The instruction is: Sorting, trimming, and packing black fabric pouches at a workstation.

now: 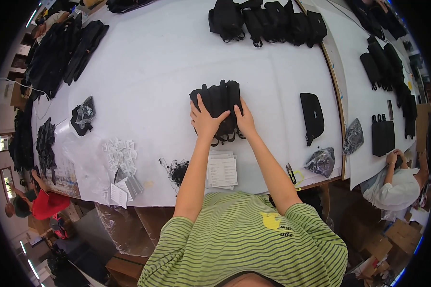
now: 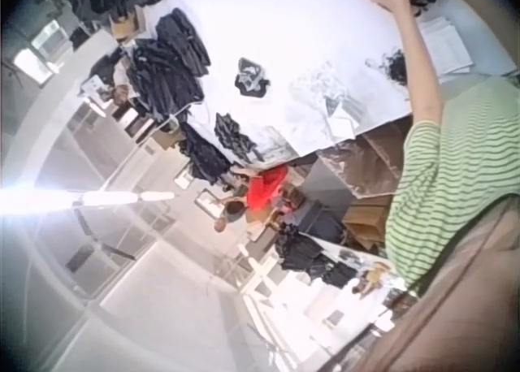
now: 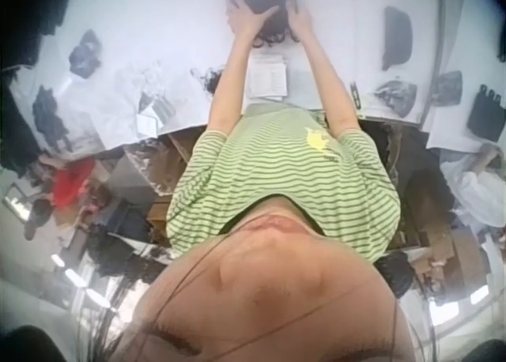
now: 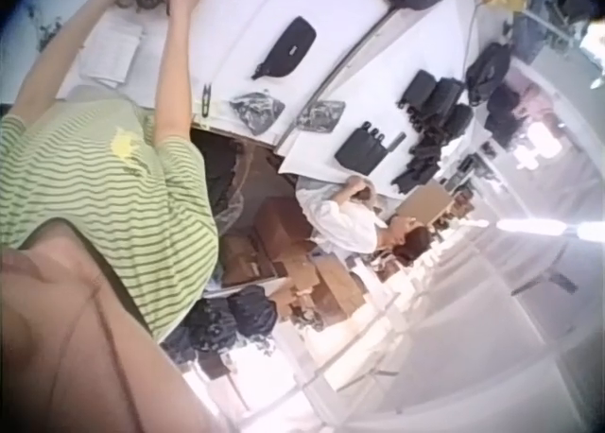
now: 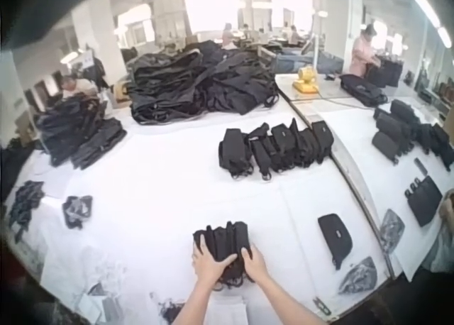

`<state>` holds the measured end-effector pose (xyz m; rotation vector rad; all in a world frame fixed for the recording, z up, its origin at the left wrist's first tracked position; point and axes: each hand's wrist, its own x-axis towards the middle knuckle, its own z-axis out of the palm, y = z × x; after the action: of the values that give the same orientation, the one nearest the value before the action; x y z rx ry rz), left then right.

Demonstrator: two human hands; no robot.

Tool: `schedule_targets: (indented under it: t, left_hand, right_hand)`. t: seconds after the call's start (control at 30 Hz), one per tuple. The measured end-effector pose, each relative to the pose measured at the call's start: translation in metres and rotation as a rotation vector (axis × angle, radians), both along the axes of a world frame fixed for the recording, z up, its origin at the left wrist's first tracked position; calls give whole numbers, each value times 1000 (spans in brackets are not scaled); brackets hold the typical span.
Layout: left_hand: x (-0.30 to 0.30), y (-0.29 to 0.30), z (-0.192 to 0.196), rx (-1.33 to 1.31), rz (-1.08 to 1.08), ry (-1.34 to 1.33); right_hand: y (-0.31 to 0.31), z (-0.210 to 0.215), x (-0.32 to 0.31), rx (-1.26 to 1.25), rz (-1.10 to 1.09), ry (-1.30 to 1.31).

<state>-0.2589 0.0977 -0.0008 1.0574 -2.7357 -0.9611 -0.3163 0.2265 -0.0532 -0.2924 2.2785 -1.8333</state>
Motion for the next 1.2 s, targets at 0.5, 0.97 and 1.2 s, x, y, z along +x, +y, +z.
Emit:
schedule_targets:
  t: [0.5,0.97,1.2]
  left_hand:
    - [-16,19,6,10,52,-91]
    - [-16,17,3,48,61,-82]
    - [-13,13,5,43,70,-95]
  right_hand:
    - [9,6,6,157,101,-64]
    - [42,18,15,96,108,-254]
    - [158,41,-48,901,-500,272]
